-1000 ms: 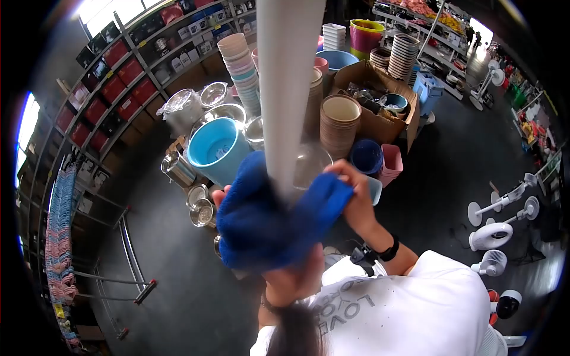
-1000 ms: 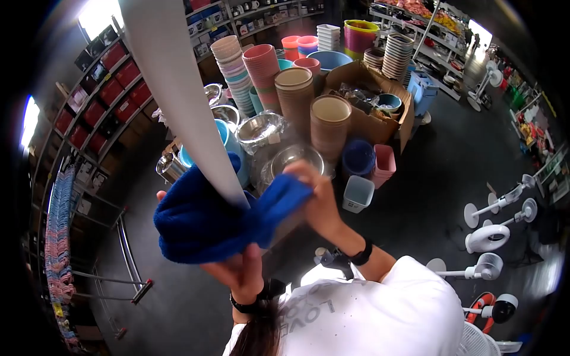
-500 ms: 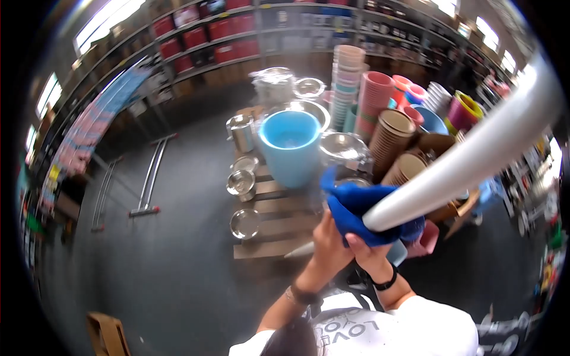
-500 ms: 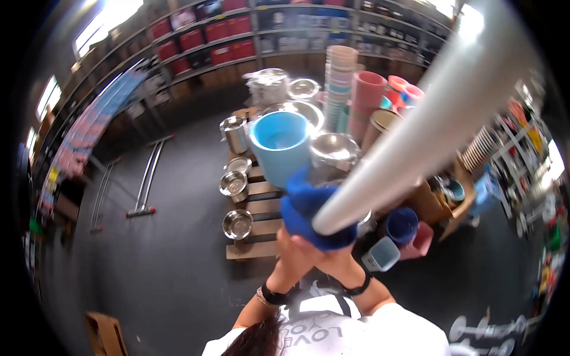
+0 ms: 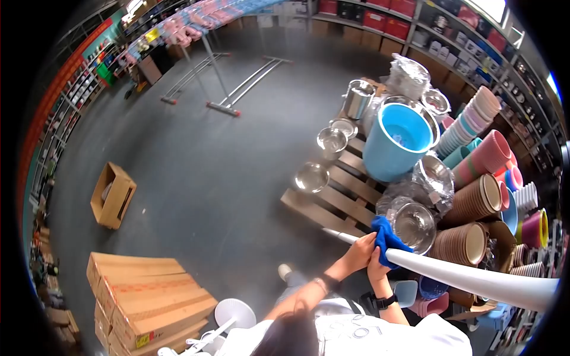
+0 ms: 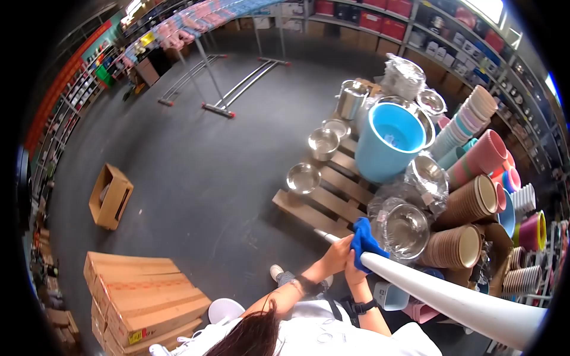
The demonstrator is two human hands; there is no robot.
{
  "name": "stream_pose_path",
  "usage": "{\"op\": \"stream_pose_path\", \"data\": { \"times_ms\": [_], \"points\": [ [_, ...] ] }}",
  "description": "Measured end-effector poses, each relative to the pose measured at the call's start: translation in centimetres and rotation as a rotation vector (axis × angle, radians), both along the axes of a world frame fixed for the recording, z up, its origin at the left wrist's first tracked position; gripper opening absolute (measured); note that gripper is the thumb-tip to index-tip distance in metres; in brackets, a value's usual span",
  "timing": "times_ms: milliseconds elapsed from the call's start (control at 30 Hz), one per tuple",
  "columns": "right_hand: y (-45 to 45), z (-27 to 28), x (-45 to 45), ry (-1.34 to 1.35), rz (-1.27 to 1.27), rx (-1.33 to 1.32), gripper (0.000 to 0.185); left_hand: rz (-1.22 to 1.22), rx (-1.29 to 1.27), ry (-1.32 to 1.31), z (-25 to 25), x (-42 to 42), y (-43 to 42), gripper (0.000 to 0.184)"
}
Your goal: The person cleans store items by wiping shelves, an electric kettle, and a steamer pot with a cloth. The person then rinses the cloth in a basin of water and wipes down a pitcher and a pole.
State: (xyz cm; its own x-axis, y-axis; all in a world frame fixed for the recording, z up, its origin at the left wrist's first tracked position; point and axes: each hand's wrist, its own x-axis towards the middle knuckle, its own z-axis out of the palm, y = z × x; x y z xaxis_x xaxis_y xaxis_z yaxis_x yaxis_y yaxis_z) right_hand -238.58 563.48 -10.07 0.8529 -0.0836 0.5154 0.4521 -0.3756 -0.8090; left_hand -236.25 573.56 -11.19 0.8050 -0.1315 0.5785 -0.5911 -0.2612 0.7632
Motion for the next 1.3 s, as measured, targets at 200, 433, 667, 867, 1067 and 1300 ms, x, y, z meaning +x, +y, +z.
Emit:
{"op": "stream_pose_path", "data": {
  "times_ms": [200, 433, 667, 867, 1067, 1300],
  "points": [
    [2.2, -5.0, -0.2, 0.080, -0.180, 0.187, 0.033, -0.008, 0.059, 0.011, -3.8, 0.0, 1.8, 0.034],
    [7.8, -8.6, -0.8, 0.278, -0.458, 0.208, 0.046, -0.142, 0.519, 0.284, -4.5, -1.4, 10.2, 0.032],
    [9.4, -20.0, 2.3, 0.617, -0.817, 0.186, 0.051, -0.158, 0.422, 0.290, -2.2, -3.8, 17.9, 0.008],
    [15.2, -20.9, 6.0, 1.355, -0.838, 0.628, 0.026, -0.084, 0.368, 0.311, -4.3, -1.6, 25.1, 0.004],
    [28.8, -24.8, 12.3, 1.267, 0.204, 0.817, 0.029, 0.069, 0.412, 0.339, -5.5, 4.5, 37.0, 0.011],
    [51.0, -24.4, 28.5, 1.539, 0.174, 1.021, 0.028, 0.186, 0.511, 0.516, -1.6, 15.1, 55.0, 0.008]
  ]
}}
